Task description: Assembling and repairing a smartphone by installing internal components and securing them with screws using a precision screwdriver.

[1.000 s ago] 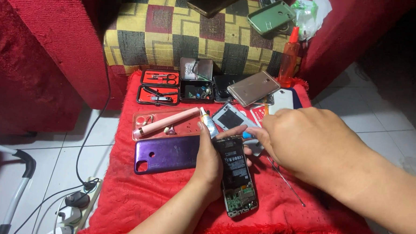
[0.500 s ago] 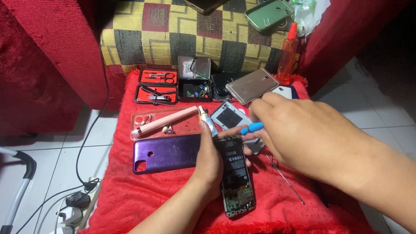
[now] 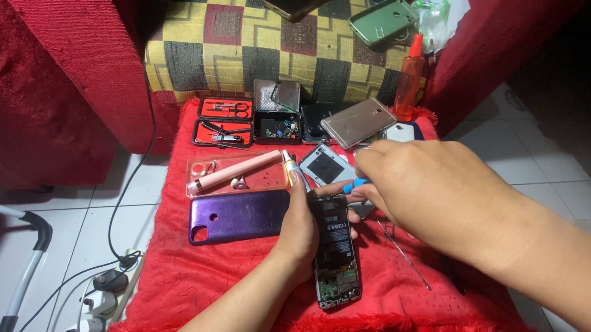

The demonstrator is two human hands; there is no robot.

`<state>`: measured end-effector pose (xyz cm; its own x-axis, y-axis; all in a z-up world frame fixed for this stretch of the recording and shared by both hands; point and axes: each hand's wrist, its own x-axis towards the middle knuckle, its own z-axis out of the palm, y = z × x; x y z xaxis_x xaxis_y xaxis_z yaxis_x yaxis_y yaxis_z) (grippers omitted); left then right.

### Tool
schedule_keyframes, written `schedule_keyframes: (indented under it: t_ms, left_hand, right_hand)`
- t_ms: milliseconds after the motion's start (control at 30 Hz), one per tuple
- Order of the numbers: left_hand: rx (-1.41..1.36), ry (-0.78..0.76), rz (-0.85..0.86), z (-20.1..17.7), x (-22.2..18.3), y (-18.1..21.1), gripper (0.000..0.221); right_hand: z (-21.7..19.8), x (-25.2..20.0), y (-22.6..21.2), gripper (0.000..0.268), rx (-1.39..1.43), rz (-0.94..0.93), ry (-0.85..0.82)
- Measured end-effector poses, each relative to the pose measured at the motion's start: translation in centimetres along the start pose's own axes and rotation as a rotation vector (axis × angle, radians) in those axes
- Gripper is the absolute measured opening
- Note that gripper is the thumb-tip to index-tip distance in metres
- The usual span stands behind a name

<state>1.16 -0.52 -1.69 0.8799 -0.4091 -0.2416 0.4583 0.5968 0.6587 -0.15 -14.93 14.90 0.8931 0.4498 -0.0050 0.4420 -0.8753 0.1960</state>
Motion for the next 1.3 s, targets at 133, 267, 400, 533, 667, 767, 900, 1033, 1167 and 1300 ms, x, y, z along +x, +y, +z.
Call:
schedule_keyframes:
  t_ms: [133,267,400,533,667,767,900,1033,1167,1300]
  left_hand:
    - [-0.029,0.008,-0.036,0.1,0.0,0.1,0.099]
    - [0.012,0.009,-0.048,0.1,-0.3,0.4,0.102]
    - [-0.067,-0.052,0.006,0.1,-0.3,0.8,0.096]
    - [-0.062,-0.110,0.023,0.2,-0.6,0.7,0.095]
    - [-0.067,-0.092,0.030,-0.2,0.1,0.6,0.090]
    - [-0.089,-0.087,0.106,-1.4,1.1,0.8,0.093]
    - [-0.142,-0.016,0.209,-1.9,0.1,6.1,0.082]
    - [-0.205,0.024,0.320,-3.5,-1.9,11.6,0.070]
    - [-0.127,0.174,0.321,-8.4,-1.4,14.7,0.072]
    - [-0.061,0.224,0.281,-10.7,-0.4,15.8,0.077]
  right_hand:
    - [0.6,-0.4,0.0,0.021,0.008,-0.042,0.102]
    - [1.0,-1.1,0.4,0.021,0.071,0.024,0.109]
    - [0.2,-1.4,1.5,0.025,0.381,0.350,-0.008]
    - [3.1,-1.5,4.0,0.024,0.879,0.219,0.531]
    - [10.2,0.6,3.9,0.029,1.118,0.211,0.863]
    - [14.3,1.4,3.3,0.026,1.024,0.293,1.151]
    - [14.0,0.9,3.2,0.019,0.595,0.185,1.144]
    - [13.1,0.1,2.0,0.019,0.676,0.184,1.014]
    - [12.5,0.7,-0.6,0.019,0.713,0.139,0.958]
    - [13.0,2.6,-2.4,0.020,0.958,0.049,0.897]
